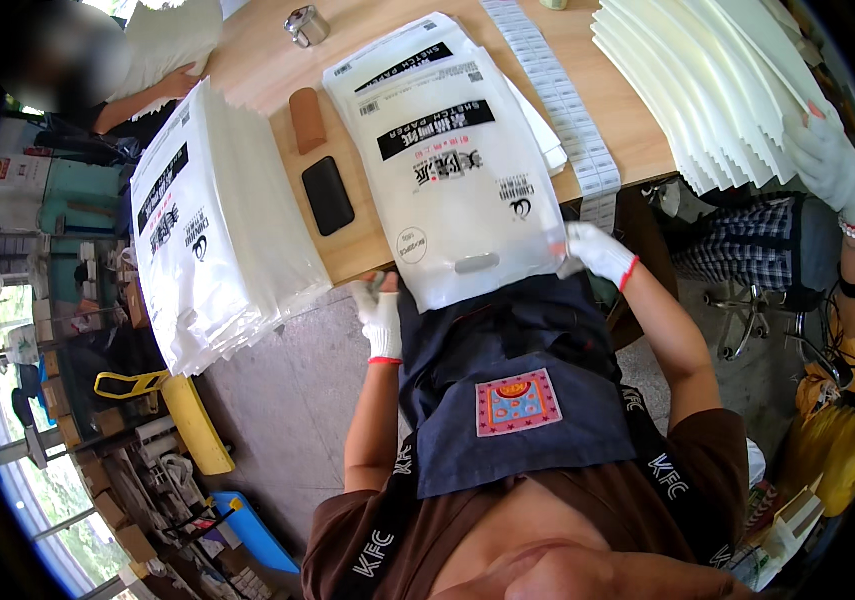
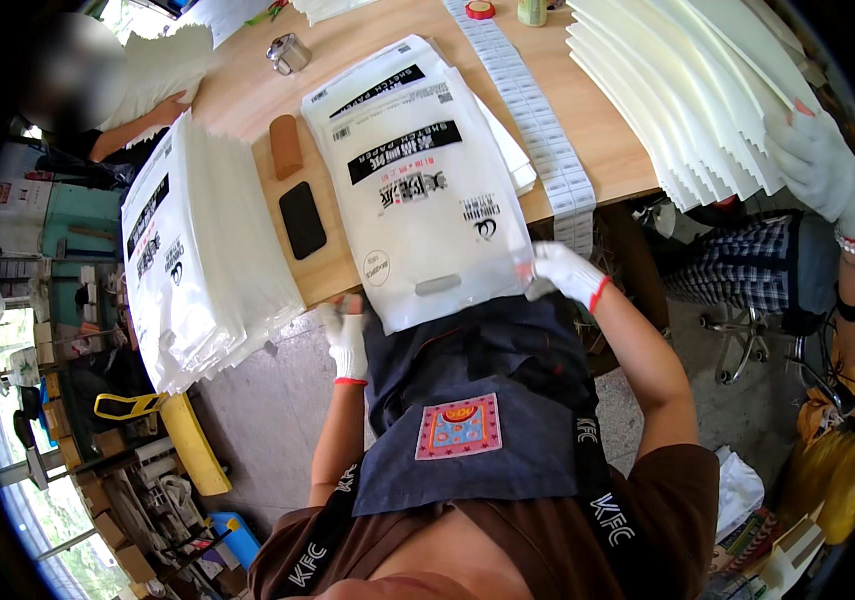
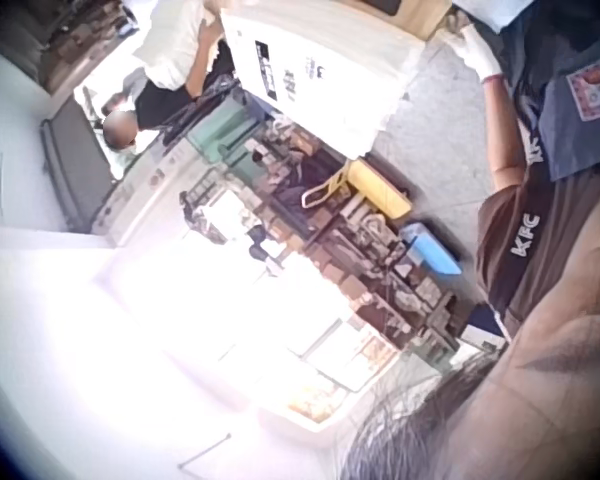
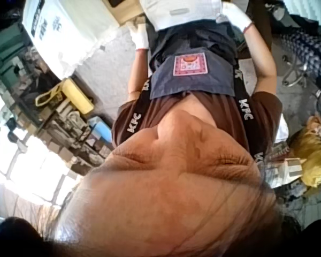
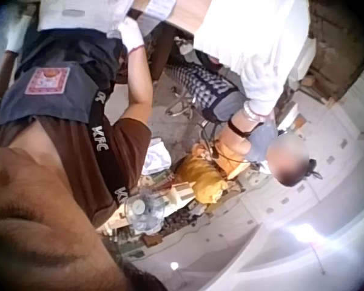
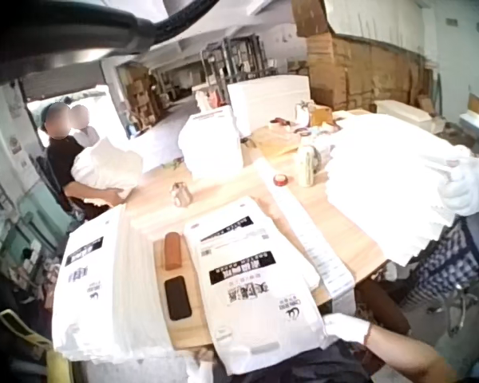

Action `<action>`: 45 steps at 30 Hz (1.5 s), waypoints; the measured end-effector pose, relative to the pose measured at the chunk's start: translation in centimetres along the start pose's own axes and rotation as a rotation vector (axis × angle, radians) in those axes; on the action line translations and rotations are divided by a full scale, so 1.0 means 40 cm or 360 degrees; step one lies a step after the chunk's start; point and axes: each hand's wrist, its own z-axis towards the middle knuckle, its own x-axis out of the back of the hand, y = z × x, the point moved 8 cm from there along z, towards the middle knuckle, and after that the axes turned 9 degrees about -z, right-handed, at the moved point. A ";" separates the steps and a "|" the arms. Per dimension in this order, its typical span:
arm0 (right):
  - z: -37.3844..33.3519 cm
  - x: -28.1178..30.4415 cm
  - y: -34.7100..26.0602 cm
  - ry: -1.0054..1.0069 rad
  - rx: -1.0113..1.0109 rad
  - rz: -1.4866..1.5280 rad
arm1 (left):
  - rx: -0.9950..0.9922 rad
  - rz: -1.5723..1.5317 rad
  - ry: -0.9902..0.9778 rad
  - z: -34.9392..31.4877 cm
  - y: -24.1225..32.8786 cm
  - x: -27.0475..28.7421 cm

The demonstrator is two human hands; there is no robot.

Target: The person picks up a stack of white paper sheets and places them into a white plastic bag. They then seal the bag and place it on a pile of other sealed bags on the table. This process is repeated multiple times.

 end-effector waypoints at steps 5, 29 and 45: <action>-0.079 0.084 0.130 0.0041 -0.0235 -0.0336 | 0.0134 0.0180 -0.0540 -0.014 -0.048 -0.088; -0.338 0.176 -0.213 0.1132 0.0967 -0.0696 | 0.1006 -0.0110 -0.1486 -0.305 -0.072 -0.700; -0.492 -0.025 -0.285 0.1523 0.1705 -0.2250 | 0.1086 -0.0409 -0.1183 -0.300 -0.064 -0.760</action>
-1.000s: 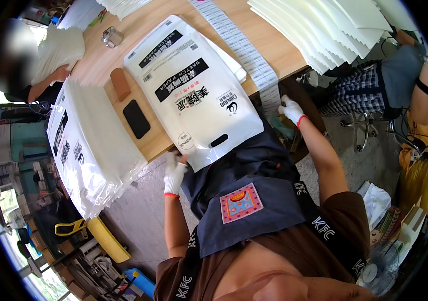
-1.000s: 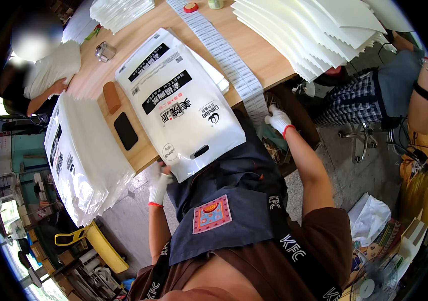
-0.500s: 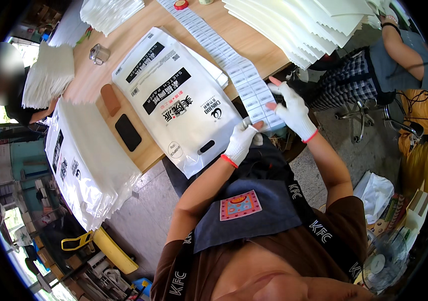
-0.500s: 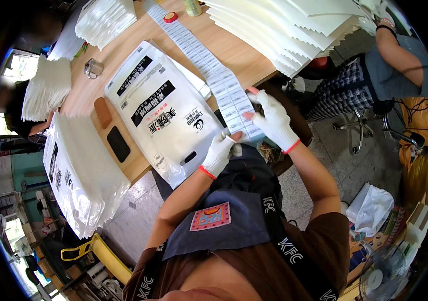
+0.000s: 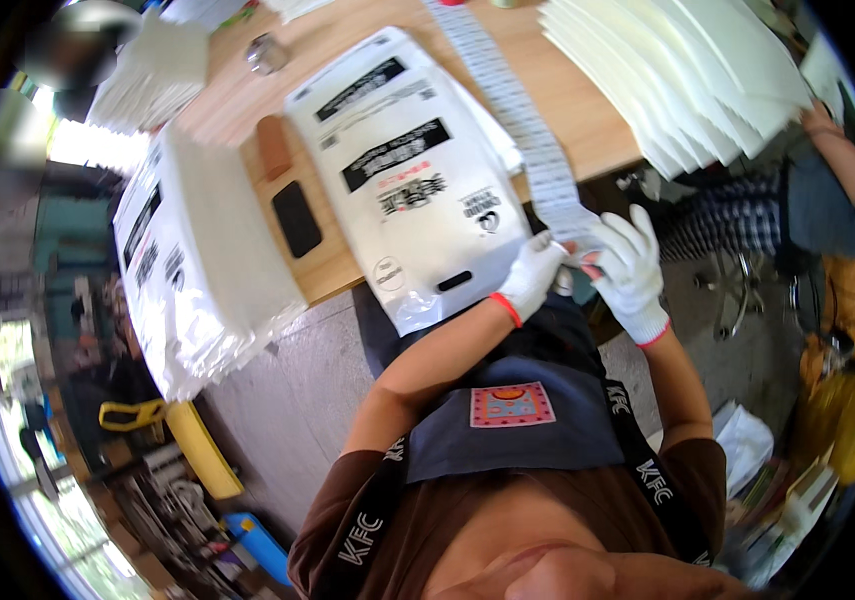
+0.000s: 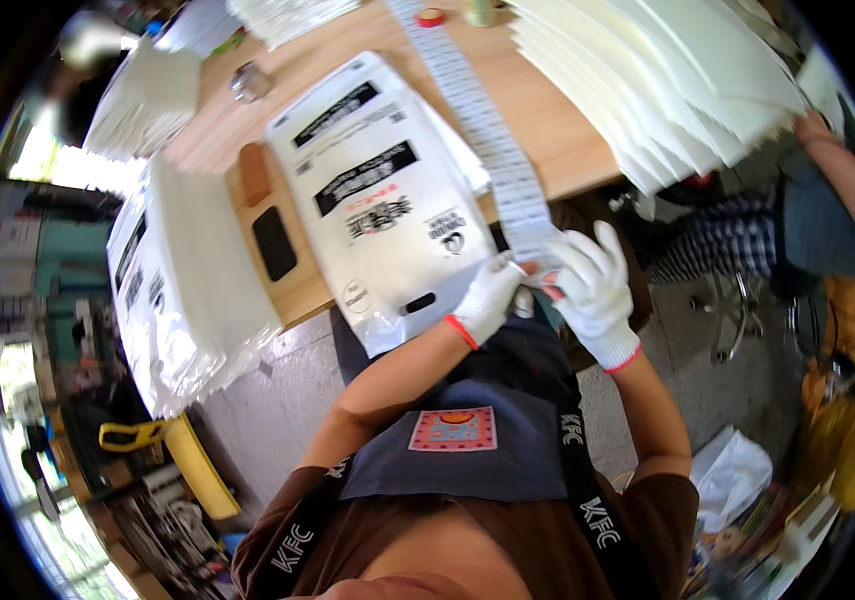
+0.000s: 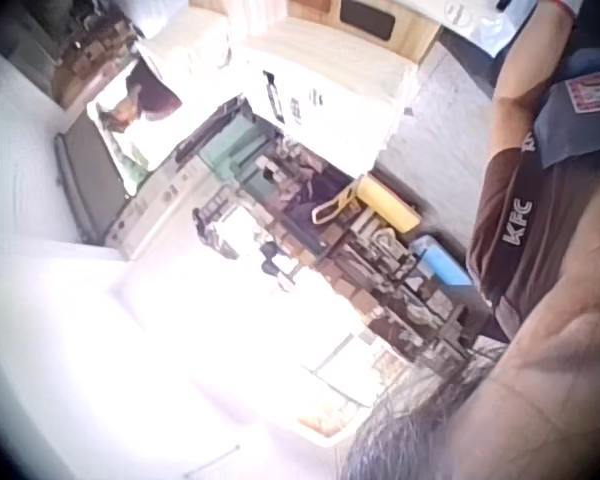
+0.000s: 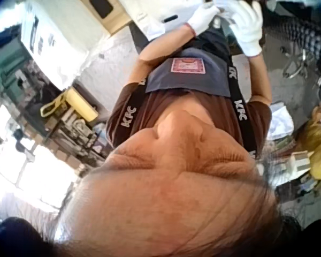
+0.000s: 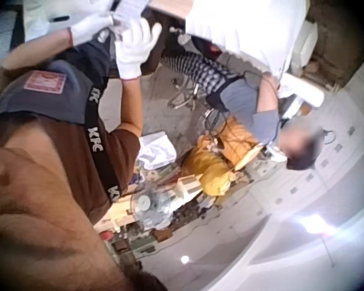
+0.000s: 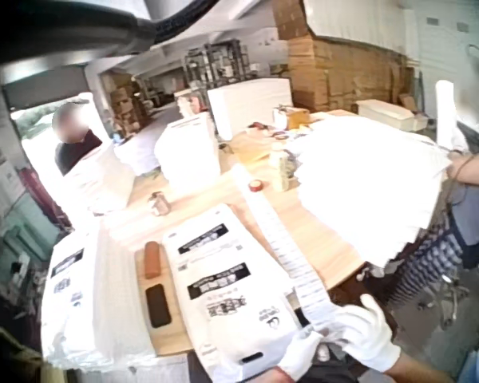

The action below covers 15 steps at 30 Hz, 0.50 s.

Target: The person picks up a stack of white paper sheets and places them into a white plastic bag. They then seal the bag and place it on a pile of other sealed bags on the table. This process is repeated multiple times.

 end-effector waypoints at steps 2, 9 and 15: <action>-0.008 -0.008 0.011 -0.0009 -0.0089 -0.0130 | -0.0029 -0.0012 -0.0060 -0.011 0.009 -0.020; 0.046 -0.006 -0.046 -0.0012 0.0185 0.0129 | -0.0021 0.0033 -0.0094 0.010 0.024 0.015; 0.172 -0.169 0.034 -0.0425 -0.0859 0.1198 | -0.0638 0.0987 -0.0009 -0.180 0.190 0.143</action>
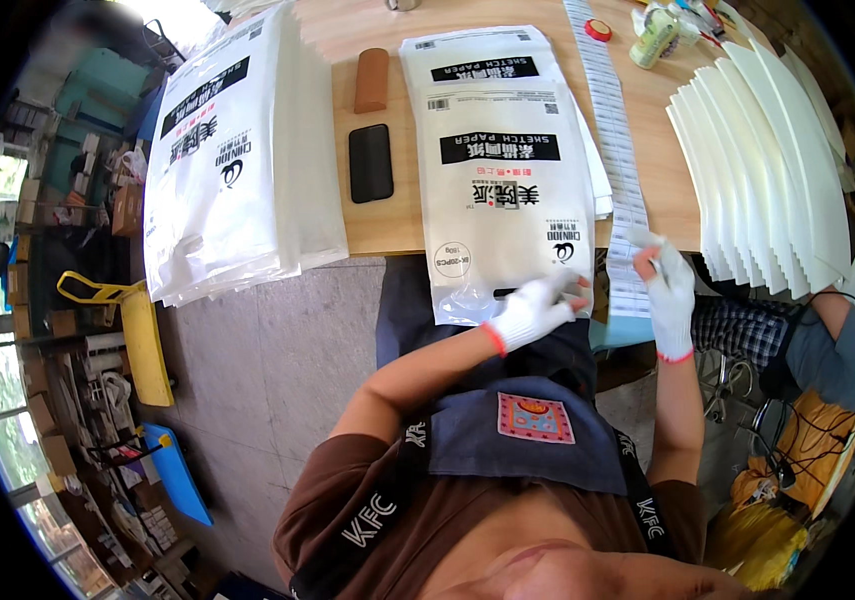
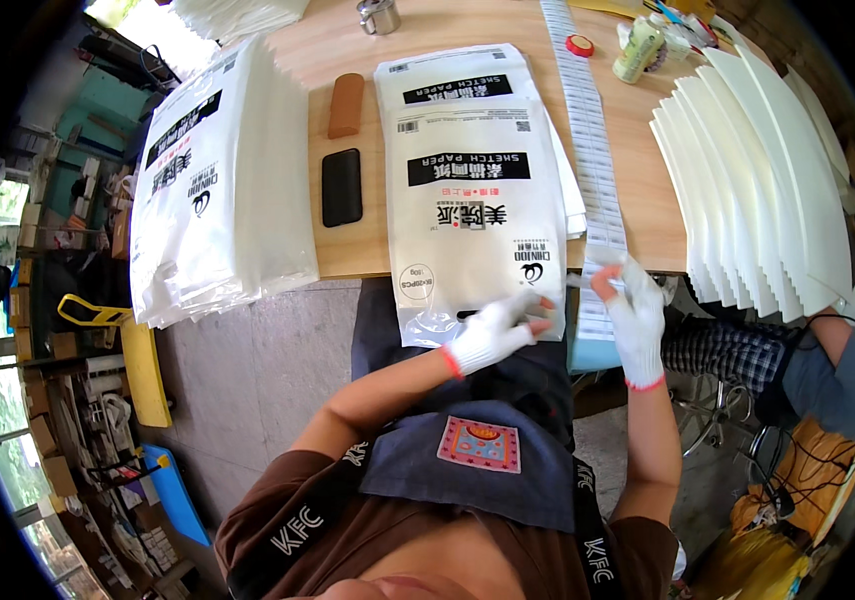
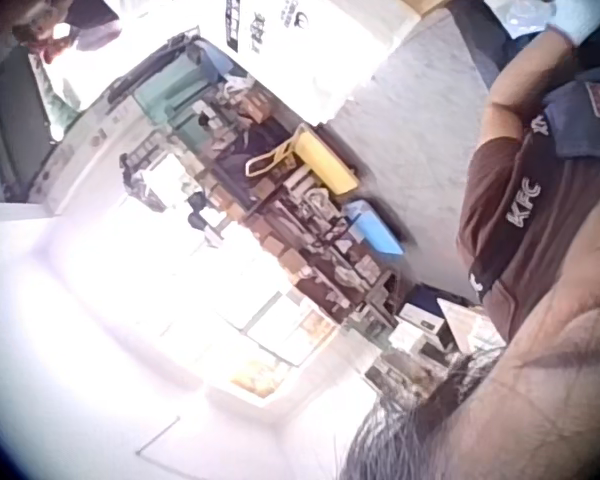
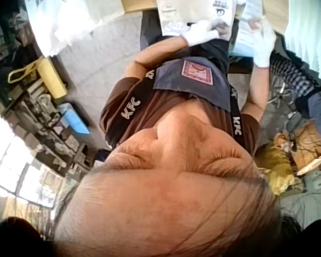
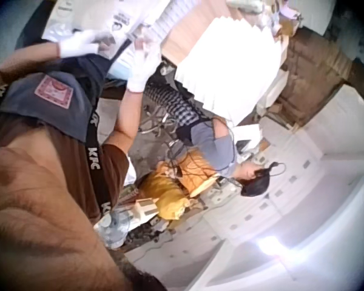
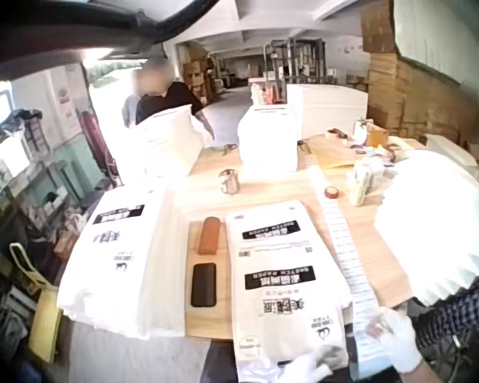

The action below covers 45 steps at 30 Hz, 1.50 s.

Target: The person picks up a stack of white paper sheets and places them into a white plastic bag. They then seal the bag and place it on a pile of other sealed bags on the table. This process is repeated multiple times.

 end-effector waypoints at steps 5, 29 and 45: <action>0.235 -0.324 -0.025 -0.0564 -0.0174 0.1055 | -0.0775 0.0723 0.1615 -0.237 -0.061 0.353; 0.659 -0.797 -0.049 -0.0342 0.0206 -0.0840 | 0.0475 -0.0879 0.0648 -0.270 -0.388 0.364; -0.094 -0.250 0.285 -0.0795 -0.0703 -0.1085 | -0.0072 -0.0195 0.0618 -0.268 -0.008 0.444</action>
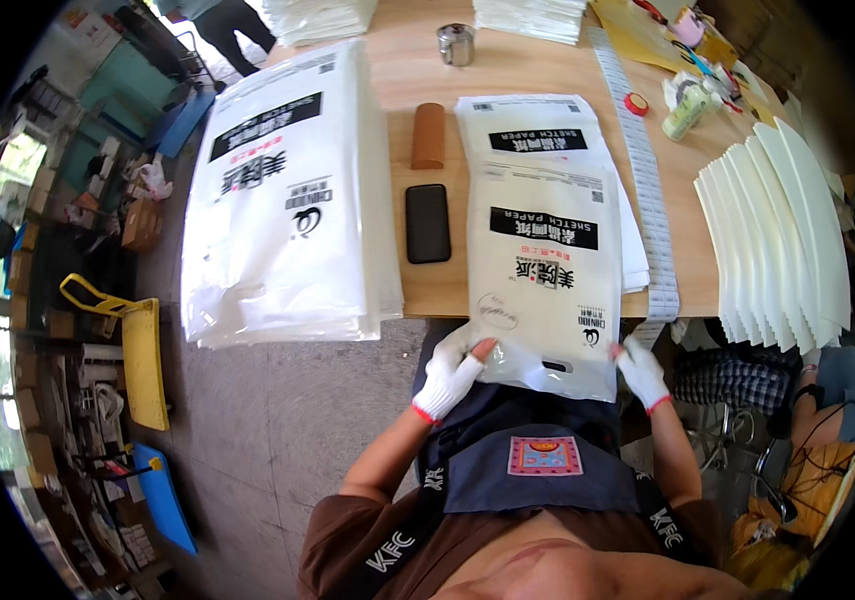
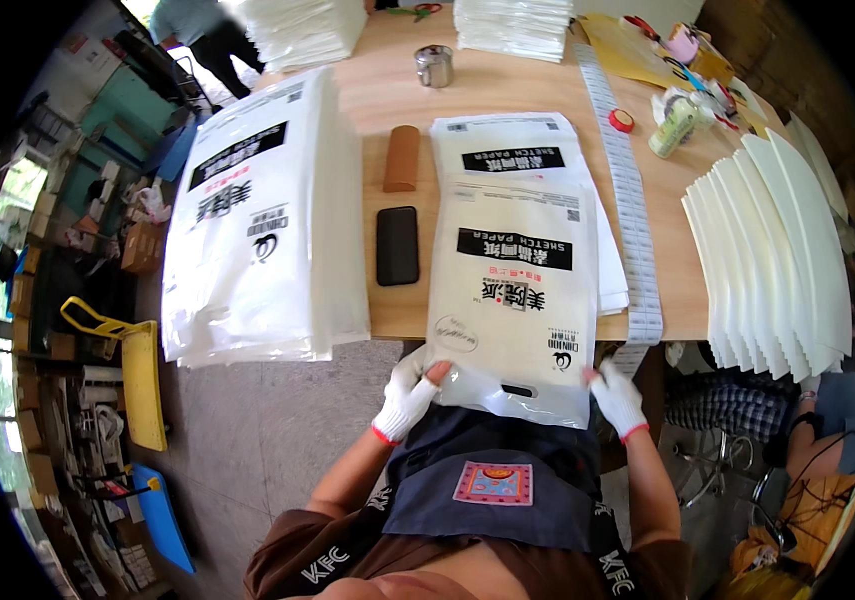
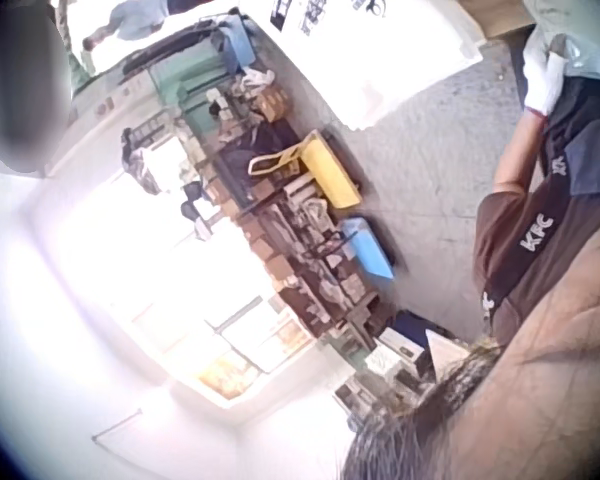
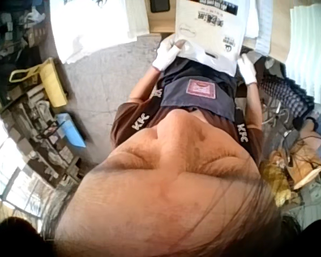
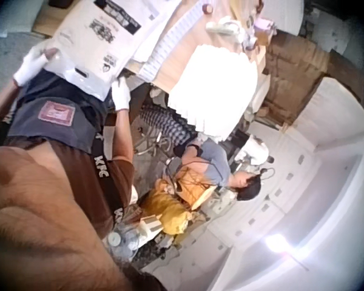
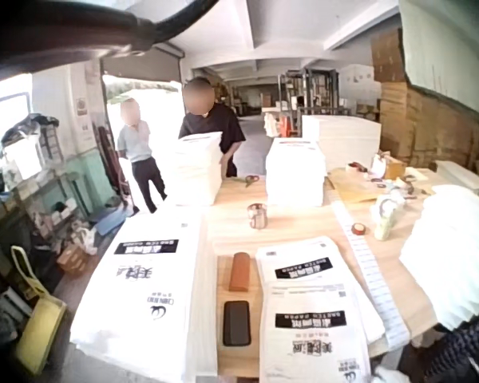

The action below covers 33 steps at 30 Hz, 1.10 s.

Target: The person picks up a stack of white paper sheets and places them into a white plastic bag. They then seal the bag and place it on a pile of other sealed bags on the table. This process is repeated multiple times.

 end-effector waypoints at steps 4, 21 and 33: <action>-0.057 -0.168 -0.155 -0.0819 0.0413 0.2429 | -0.0915 0.0646 0.0015 -0.007 0.256 -0.009; -0.060 0.190 -1.156 -0.0628 0.1348 0.1371 | -0.0490 0.0688 0.2095 -0.274 0.293 0.917; -0.234 0.500 -0.314 0.1098 0.1218 0.0601 | 0.0008 -0.0475 0.1250 -0.163 -0.488 0.419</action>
